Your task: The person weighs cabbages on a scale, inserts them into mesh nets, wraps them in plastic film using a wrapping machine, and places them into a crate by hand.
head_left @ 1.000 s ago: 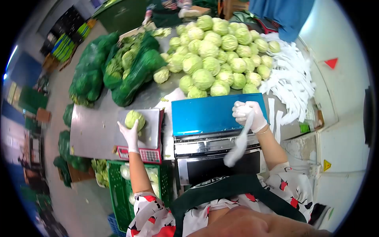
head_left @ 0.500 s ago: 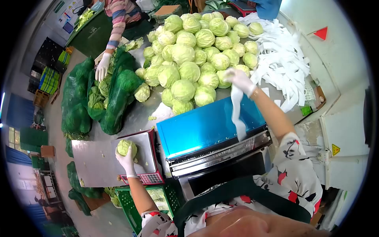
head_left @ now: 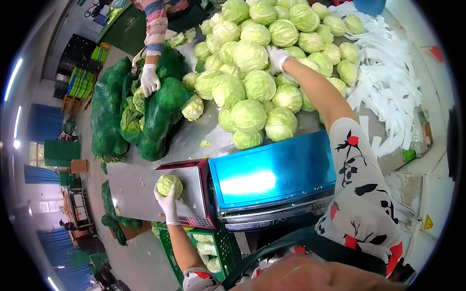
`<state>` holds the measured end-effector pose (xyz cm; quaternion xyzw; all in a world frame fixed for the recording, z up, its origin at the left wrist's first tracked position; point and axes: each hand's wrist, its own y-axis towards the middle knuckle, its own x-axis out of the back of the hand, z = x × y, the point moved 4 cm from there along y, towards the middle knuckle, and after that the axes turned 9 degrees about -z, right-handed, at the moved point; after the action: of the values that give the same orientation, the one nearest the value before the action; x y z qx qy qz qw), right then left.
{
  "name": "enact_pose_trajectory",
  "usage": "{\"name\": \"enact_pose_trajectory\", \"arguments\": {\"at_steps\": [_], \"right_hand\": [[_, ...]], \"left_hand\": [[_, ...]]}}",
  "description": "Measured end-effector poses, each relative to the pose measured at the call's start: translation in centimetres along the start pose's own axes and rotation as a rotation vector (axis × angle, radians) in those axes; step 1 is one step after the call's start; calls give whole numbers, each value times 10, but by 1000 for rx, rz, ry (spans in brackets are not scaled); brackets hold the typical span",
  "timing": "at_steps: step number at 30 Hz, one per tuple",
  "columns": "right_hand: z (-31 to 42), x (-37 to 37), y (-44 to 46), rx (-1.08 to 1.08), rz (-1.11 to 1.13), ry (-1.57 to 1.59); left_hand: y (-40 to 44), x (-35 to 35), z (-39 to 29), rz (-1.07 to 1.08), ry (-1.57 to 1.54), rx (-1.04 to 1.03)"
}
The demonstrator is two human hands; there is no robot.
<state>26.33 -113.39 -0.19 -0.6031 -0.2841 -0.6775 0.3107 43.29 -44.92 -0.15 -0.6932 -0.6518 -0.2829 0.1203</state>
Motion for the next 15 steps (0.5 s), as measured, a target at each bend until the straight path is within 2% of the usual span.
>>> {"name": "enact_pose_trajectory", "arguments": {"at_steps": [5, 12, 14, 15], "right_hand": [[-8, 4, -3, 66, 27, 90], [-3, 43, -52, -15, -210, -2], [-11, 69, -82, -45, -309, 152], [-21, 81, -95, -61, -363, 267]], "left_hand": [[-10, -2, -20, 19, -10, 0], [-15, 0, -10, 6, -76, 28], [-17, 0, -15, 34, -103, 49], [-17, 4, -10, 67, -54, -24]]}}
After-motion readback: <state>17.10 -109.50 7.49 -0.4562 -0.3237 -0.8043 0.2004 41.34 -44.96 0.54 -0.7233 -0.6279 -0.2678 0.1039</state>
